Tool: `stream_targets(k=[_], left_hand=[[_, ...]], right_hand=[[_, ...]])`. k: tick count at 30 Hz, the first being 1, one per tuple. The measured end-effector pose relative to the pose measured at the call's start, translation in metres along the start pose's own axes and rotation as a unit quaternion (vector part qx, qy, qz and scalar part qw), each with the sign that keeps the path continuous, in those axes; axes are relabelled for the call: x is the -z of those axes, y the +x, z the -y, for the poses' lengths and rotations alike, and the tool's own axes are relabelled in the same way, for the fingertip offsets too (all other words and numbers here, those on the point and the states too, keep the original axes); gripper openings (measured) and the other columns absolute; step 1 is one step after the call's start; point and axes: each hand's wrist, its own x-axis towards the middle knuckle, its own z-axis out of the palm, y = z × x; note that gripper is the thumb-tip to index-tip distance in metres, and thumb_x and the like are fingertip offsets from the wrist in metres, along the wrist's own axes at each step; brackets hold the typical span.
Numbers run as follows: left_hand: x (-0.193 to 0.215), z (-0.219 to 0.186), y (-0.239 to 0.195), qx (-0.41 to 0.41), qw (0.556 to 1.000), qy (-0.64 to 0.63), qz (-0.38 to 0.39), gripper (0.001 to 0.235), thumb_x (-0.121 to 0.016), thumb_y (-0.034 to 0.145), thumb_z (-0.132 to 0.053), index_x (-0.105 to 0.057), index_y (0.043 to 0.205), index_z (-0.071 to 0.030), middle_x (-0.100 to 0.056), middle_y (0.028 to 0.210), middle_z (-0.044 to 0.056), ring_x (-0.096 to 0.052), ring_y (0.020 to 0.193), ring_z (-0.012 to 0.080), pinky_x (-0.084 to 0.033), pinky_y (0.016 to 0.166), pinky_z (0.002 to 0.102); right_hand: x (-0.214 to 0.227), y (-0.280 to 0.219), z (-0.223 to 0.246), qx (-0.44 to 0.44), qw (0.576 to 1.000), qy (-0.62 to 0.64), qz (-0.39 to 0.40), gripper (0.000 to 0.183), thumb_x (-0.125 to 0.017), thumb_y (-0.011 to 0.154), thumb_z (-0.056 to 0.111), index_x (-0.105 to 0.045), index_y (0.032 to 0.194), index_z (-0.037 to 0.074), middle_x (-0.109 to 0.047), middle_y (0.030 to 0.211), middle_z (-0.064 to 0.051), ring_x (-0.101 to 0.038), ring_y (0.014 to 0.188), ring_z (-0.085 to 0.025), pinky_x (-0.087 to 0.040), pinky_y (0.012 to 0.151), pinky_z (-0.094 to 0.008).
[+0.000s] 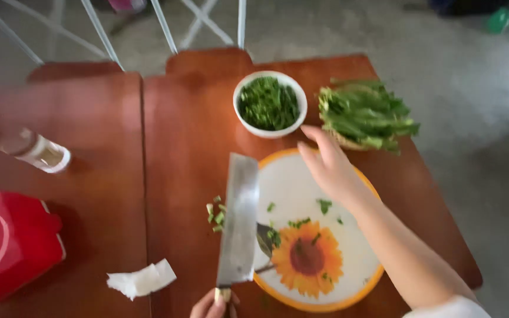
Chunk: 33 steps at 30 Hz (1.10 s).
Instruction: Chopping culantro leaves on a cutting board and putting the chopped pieces into a bowl.
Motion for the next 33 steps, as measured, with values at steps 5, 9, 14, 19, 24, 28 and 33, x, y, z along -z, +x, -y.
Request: stream_targets(k=[5, 9, 14, 19, 24, 28, 33], left_hand=[[-0.07, -0.112, -0.035, -0.045, 0.982, -0.101, -0.151, 0.038, -0.053, 0.092, -0.03, -0.064, 0.103, 0.006, -0.068, 0.065, 0.013, -0.061, 0.054, 0.0179, -0.047, 0.049, 0.033], [-0.075, -0.168, -0.062, -0.046, 0.978, -0.189, -0.074, 0.038, -0.043, 0.101, -0.027, -0.055, 0.104, 0.008, -0.051, 0.048, 0.013, -0.048, 0.033, 0.0216, -0.042, 0.033, 0.038], [-0.06, -0.158, -0.078, -0.129, 0.955, -0.266, -0.021, 0.038, -0.039, 0.102, -0.027, -0.05, 0.111, 0.008, -0.051, 0.053, 0.014, -0.047, 0.035, 0.0236, -0.043, 0.034, 0.041], [-0.06, -0.161, -0.095, -0.109, 0.952, -0.276, -0.078, 0.037, -0.037, 0.1, -0.028, -0.049, 0.11, 0.005, -0.051, 0.052, 0.013, -0.048, 0.033, 0.0255, -0.045, 0.034, 0.043], [-0.07, -0.168, -0.099, -0.188, 0.933, -0.299, -0.075, 0.035, -0.039, 0.106, -0.025, -0.05, 0.115, 0.007, -0.05, 0.056, 0.011, -0.046, 0.035, 0.0201, -0.042, 0.035, 0.036], [-0.075, -0.185, -0.102, -0.18, 0.931, -0.309, -0.073, 0.034, -0.038, 0.104, -0.026, -0.05, 0.115, 0.003, -0.05, 0.058, 0.01, -0.047, 0.037, 0.0209, -0.043, 0.036, 0.036], [-0.08, -0.201, -0.1, -0.127, 0.956, -0.252, -0.081, 0.033, -0.039, 0.107, -0.027, -0.049, 0.109, 0.004, -0.049, 0.059, 0.008, -0.044, 0.038, 0.0168, -0.041, 0.038, 0.032]], right_hand=[[-0.039, -0.107, -0.047, -0.1, 0.969, -0.17, 0.149, 0.078, -0.053, 0.104, 0.038, -0.013, 0.154, -0.007, -0.009, 0.16, -0.037, -0.005, 0.15, -0.052, -0.013, 0.117, -0.059], [-0.085, -0.112, -0.018, 0.019, 0.992, -0.11, 0.059, 0.07, -0.054, 0.102, 0.031, -0.025, 0.152, -0.008, -0.025, 0.161, -0.031, -0.016, 0.154, -0.045, -0.017, 0.125, -0.057], [-0.084, -0.103, 0.012, 0.075, 0.979, 0.071, 0.176, 0.045, -0.05, 0.108, 0.022, -0.049, 0.15, 0.004, -0.042, 0.163, -0.018, -0.037, 0.153, -0.032, -0.032, 0.122, -0.043], [-0.113, -0.045, 0.043, 0.198, 0.962, 0.071, 0.174, 0.037, -0.055, 0.107, 0.019, -0.059, 0.141, 0.006, -0.059, 0.151, -0.014, -0.055, 0.142, -0.031, -0.046, 0.117, -0.041], [-0.149, -0.033, 0.061, 0.348, 0.875, -0.078, 0.326, 0.059, -0.084, 0.077, 0.032, -0.061, 0.125, 0.007, -0.055, 0.132, -0.017, -0.051, 0.122, -0.039, -0.049, 0.095, -0.044], [-0.15, -0.056, 0.07, 0.284, 0.867, -0.093, 0.399, 0.032, -0.075, 0.085, 0.019, -0.061, 0.112, 0.007, -0.057, 0.117, -0.01, -0.056, 0.115, -0.032, -0.05, 0.093, -0.042], [-0.173, -0.063, 0.043, 0.322, 0.895, -0.034, 0.308, 0.009, -0.07, 0.091, 0.014, -0.07, 0.099, 0.01, -0.061, 0.106, -0.008, -0.06, 0.106, -0.029, -0.051, 0.092, -0.039]])
